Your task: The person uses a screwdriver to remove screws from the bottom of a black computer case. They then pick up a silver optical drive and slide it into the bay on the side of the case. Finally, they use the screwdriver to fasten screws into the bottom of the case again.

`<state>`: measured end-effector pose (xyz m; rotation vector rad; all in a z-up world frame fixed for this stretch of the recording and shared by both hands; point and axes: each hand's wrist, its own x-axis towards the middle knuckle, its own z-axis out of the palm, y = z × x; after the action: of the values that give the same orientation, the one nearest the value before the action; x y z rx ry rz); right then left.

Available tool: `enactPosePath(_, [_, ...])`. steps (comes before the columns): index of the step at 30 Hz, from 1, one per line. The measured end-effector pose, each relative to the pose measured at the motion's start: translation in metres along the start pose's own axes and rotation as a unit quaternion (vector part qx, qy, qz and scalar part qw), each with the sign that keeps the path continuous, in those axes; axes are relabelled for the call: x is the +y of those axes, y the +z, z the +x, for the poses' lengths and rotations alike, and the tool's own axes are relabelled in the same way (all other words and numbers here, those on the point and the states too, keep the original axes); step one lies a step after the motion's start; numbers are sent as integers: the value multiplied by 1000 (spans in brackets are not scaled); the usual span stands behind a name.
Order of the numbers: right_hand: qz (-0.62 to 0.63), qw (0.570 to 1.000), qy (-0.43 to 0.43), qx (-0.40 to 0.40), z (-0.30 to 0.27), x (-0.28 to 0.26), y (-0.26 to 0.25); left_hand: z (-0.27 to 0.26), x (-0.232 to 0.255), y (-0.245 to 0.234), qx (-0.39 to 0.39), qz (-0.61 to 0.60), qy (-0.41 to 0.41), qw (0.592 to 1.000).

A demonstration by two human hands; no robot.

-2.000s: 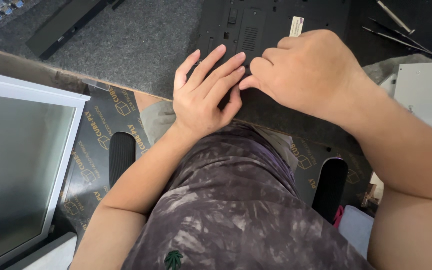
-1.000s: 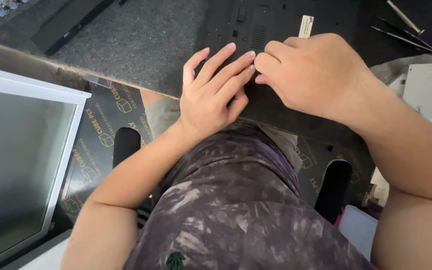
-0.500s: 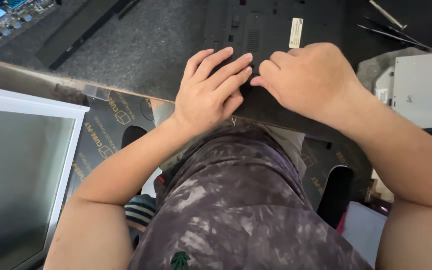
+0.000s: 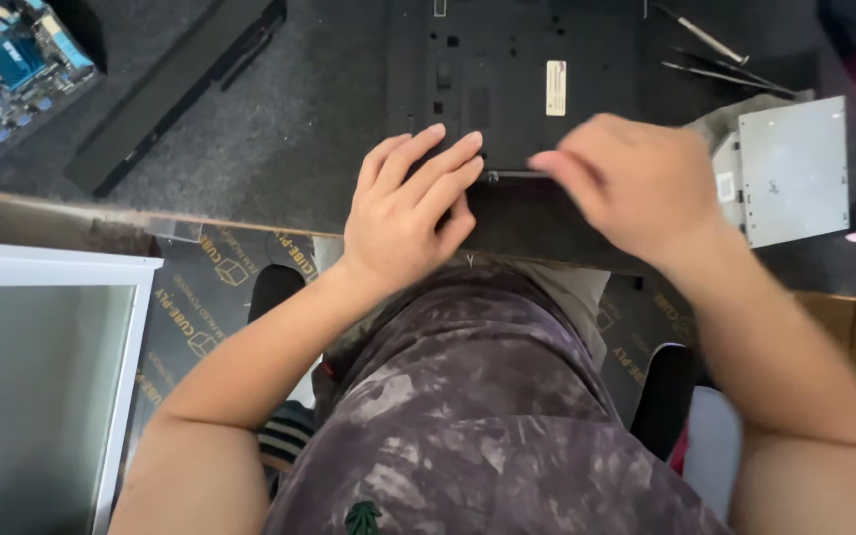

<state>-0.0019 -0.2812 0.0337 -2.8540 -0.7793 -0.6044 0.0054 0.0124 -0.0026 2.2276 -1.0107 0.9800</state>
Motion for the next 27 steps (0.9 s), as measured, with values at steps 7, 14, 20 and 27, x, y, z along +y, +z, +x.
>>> enactPosePath(7, [253, 914, 294, 119, -66, -12, 7, 3, 2, -1, -60, 16, -77, 995])
enactPosePath(14, [238, 930, 254, 123, -77, -14, 21, -3, -2, 9, -98, -11, -153, 983])
enactPosePath(20, [224, 948, 208, 83, -73, -18, 20, -4, -1, 10, -89, 9, -136, 987])
enactPosePath(27, [183, 960, 204, 56, -72, -16, 25, -2, -3, 8, -74, 15, -114, 991])
